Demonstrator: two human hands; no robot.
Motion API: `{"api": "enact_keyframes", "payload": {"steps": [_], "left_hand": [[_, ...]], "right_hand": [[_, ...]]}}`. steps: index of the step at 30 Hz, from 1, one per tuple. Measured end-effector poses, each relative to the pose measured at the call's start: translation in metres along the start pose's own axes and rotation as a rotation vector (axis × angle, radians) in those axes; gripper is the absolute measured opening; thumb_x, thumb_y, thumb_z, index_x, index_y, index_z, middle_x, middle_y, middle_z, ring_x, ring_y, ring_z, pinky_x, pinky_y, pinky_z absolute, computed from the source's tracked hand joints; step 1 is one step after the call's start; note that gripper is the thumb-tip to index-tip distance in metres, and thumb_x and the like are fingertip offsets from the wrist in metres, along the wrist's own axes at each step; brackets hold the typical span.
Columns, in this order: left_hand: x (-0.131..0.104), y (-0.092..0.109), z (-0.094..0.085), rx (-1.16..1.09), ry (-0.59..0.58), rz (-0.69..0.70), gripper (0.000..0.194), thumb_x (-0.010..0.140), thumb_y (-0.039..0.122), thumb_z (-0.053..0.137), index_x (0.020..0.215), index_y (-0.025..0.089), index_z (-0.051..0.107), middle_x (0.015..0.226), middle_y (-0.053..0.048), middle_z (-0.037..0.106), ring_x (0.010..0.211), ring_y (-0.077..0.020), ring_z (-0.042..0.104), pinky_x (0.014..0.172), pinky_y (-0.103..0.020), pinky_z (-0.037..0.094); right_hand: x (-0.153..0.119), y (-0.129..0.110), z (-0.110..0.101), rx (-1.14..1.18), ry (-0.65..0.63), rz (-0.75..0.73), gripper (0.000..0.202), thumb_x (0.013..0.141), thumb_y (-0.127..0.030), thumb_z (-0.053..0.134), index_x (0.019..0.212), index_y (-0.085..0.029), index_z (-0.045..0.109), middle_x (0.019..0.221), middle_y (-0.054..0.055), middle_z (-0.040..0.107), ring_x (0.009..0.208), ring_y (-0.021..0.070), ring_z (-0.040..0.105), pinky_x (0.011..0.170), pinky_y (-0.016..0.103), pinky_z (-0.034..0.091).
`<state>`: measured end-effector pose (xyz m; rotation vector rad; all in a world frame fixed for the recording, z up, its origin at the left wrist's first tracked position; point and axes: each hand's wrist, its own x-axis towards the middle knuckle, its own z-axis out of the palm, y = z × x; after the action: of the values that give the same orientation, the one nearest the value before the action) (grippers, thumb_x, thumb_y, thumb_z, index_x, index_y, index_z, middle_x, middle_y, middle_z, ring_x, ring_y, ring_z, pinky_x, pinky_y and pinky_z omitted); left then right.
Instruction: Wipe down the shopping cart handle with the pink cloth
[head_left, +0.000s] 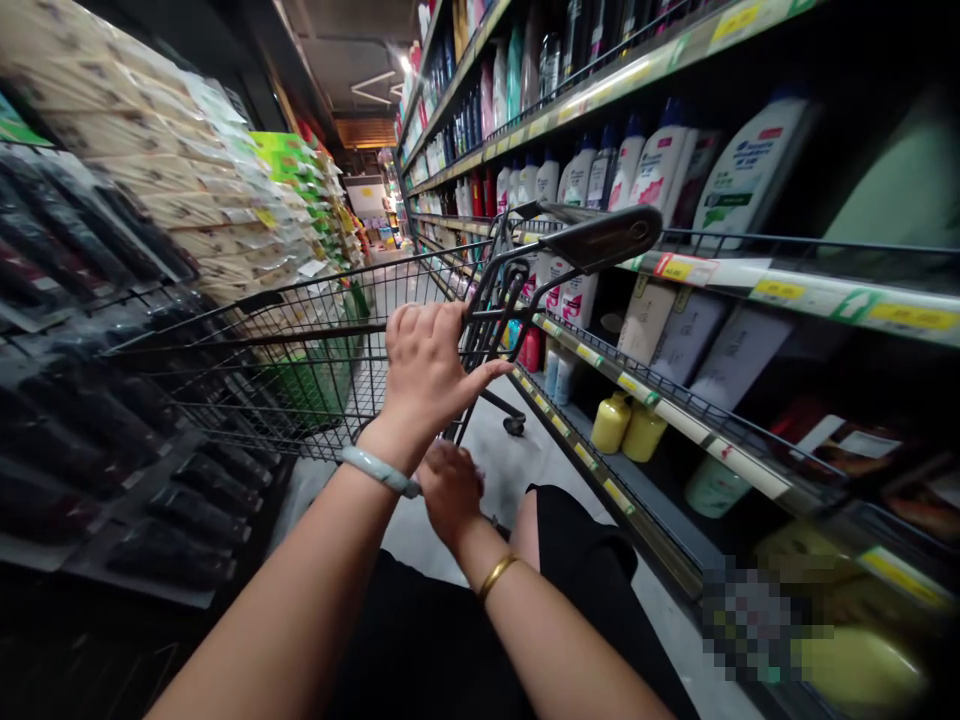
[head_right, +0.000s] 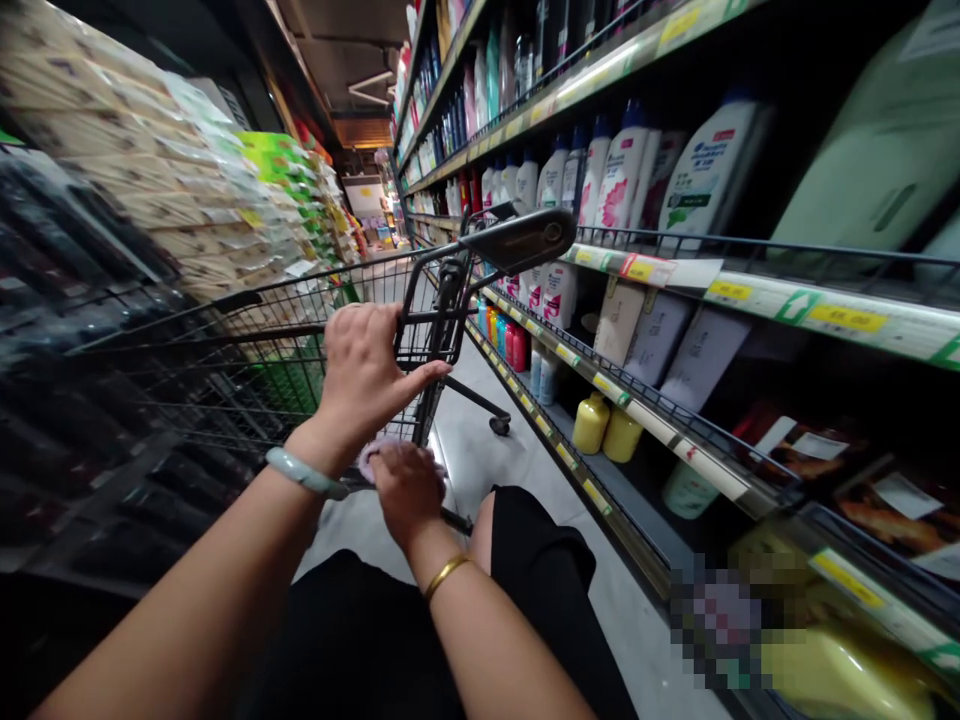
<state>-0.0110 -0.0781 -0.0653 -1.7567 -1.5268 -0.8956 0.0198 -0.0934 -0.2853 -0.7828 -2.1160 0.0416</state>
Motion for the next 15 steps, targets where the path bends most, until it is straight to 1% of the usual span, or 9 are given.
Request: {"api": "enact_keyframes", "payload": {"steps": [2,4,6,8,10,12,15], "left_hand": [[0.000,0.000,0.000,-0.014,0.009,-0.005,0.088,0.082,0.095,0.048,0.130,0.022,0.062,0.124,-0.015,0.069,0.123,-0.0366,0.059,0.122,-0.053,0.031],[0.000,0.000,-0.001,-0.026,0.013,-0.017,0.087,0.083,0.094,0.048,0.129,0.022,0.062,0.123,-0.015,0.069,0.123,-0.0366,0.059,0.123,-0.054,0.030],[-0.002,0.000,-0.002,-0.023,0.023,-0.029,0.086,0.082,0.094,0.050,0.127,0.022,0.062,0.122,-0.015,0.069,0.122,-0.0367,0.059,0.123,-0.054,0.030],[-0.004,0.000,-0.003,-0.008,0.040,-0.037,0.085,0.081,0.094,0.052,0.126,0.023,0.062,0.121,-0.014,0.069,0.122,-0.0365,0.060,0.123,-0.054,0.030],[-0.007,-0.001,-0.004,0.009,0.067,-0.042,0.084,0.081,0.094,0.053,0.125,0.023,0.061,0.118,-0.013,0.069,0.122,-0.0363,0.061,0.123,-0.055,0.031],[-0.010,-0.001,-0.004,0.022,0.093,-0.044,0.082,0.081,0.093,0.054,0.124,0.023,0.060,0.116,-0.013,0.068,0.121,-0.0363,0.061,0.124,-0.057,0.031],[-0.013,-0.003,-0.006,0.040,0.117,-0.032,0.081,0.082,0.093,0.053,0.125,0.024,0.059,0.117,-0.014,0.068,0.121,-0.0363,0.062,0.124,-0.058,0.032]], "right_hand": [[-0.010,-0.006,0.015,0.007,-0.094,0.061,0.020,0.100,-0.018,0.064,0.102,-0.031,0.078,0.112,0.002,0.077,0.106,0.0239,0.065,0.093,0.039,0.048],[-0.014,-0.011,0.019,0.021,-0.122,0.082,0.019,0.099,-0.017,0.064,0.098,-0.031,0.078,0.108,0.001,0.077,0.102,0.0233,0.066,0.094,0.040,0.049],[-0.009,-0.014,0.010,0.026,-0.064,0.065,0.020,0.100,-0.017,0.063,0.104,-0.029,0.078,0.112,0.004,0.077,0.107,0.0244,0.066,0.099,0.042,0.048],[0.000,-0.013,-0.007,0.020,0.031,0.047,0.024,0.102,-0.020,0.060,0.117,-0.029,0.077,0.120,0.007,0.075,0.118,0.0270,0.064,0.104,0.044,0.047],[0.007,-0.009,-0.020,0.000,0.099,0.009,0.028,0.104,-0.021,0.058,0.124,-0.029,0.075,0.125,0.008,0.075,0.124,0.0286,0.062,0.105,0.046,0.046],[0.006,-0.006,-0.021,-0.027,0.089,-0.047,0.028,0.104,-0.022,0.058,0.125,-0.029,0.075,0.126,0.008,0.075,0.122,0.0286,0.062,0.104,0.045,0.047],[-0.007,-0.008,-0.005,-0.039,-0.028,-0.089,0.023,0.102,-0.021,0.061,0.117,-0.027,0.077,0.122,0.007,0.076,0.112,0.0271,0.065,0.098,0.044,0.050]]}}
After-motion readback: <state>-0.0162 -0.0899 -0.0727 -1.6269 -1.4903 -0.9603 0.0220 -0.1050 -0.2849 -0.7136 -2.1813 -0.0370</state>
